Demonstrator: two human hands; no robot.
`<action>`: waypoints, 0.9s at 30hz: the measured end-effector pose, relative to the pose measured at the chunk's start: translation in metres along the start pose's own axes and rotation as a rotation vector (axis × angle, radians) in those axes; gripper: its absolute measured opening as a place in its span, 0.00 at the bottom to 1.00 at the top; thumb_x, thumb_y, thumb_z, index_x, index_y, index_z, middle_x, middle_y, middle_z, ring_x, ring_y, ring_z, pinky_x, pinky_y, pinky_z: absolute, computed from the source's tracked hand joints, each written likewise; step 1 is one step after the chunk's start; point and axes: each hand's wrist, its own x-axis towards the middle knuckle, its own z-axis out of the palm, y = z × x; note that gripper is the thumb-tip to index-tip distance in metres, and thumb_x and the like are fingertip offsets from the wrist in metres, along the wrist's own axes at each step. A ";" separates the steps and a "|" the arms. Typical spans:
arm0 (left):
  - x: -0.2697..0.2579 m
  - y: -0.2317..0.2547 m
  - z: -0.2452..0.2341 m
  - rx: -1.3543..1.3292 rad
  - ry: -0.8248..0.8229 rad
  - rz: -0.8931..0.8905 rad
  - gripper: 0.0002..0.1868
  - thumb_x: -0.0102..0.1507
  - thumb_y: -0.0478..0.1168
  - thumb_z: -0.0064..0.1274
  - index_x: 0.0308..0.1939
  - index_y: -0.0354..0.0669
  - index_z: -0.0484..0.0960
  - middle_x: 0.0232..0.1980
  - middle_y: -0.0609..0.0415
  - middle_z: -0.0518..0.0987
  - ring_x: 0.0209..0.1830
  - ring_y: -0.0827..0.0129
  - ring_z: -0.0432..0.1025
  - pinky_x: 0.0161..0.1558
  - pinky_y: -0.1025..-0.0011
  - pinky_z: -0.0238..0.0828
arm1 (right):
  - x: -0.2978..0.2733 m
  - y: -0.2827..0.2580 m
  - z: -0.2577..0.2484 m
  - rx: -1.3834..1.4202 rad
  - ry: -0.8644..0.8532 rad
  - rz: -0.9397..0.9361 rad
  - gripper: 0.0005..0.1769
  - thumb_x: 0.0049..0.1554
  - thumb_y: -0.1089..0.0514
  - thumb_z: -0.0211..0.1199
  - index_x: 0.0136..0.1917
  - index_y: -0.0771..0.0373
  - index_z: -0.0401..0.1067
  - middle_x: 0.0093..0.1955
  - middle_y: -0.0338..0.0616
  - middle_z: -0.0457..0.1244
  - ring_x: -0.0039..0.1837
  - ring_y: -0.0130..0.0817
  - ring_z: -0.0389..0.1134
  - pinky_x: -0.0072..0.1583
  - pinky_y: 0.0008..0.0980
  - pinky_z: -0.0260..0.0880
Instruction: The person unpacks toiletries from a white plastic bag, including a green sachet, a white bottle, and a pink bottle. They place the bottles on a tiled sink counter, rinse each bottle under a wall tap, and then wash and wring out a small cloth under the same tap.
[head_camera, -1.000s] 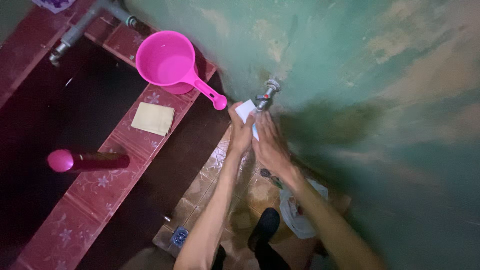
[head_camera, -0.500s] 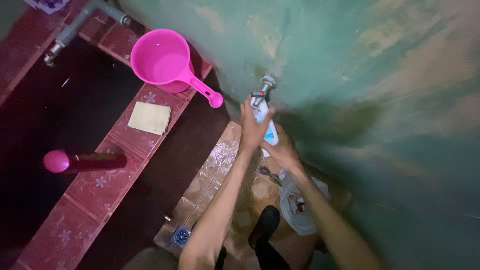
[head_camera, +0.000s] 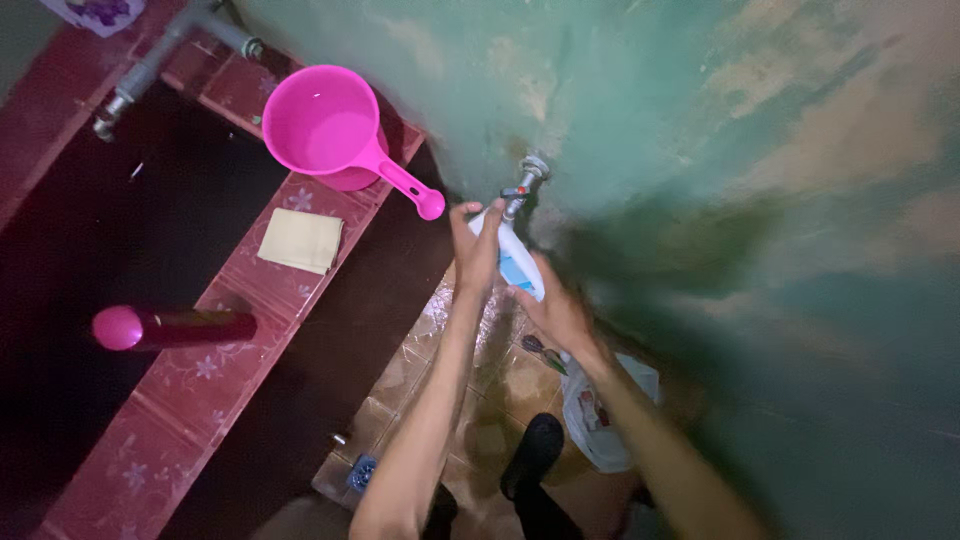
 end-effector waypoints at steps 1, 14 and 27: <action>-0.002 0.001 -0.001 0.045 -0.031 0.017 0.23 0.62 0.41 0.58 0.56 0.40 0.64 0.44 0.48 0.76 0.37 0.70 0.74 0.37 0.71 0.74 | 0.001 -0.002 0.001 -0.085 0.009 0.030 0.34 0.60 0.53 0.66 0.75 0.59 0.59 0.62 0.53 0.66 0.61 0.49 0.70 0.60 0.45 0.69; 0.016 -0.004 -0.019 -0.085 0.029 0.151 0.17 0.64 0.41 0.64 0.48 0.29 0.81 0.40 0.54 0.80 0.38 0.73 0.72 0.40 0.73 0.71 | 0.007 -0.050 0.001 -0.591 0.133 -0.025 0.47 0.46 0.62 0.70 0.74 0.70 0.52 0.76 0.63 0.52 0.73 0.61 0.56 0.63 0.73 0.49; 0.006 0.020 -0.025 -0.285 0.131 0.096 0.14 0.66 0.38 0.57 0.52 0.37 0.74 0.43 0.51 0.80 0.38 0.69 0.78 0.43 0.69 0.81 | 0.005 -0.029 0.018 -0.544 0.146 -0.308 0.47 0.52 0.54 0.61 0.75 0.81 0.45 0.77 0.74 0.44 0.77 0.65 0.46 0.73 0.62 0.44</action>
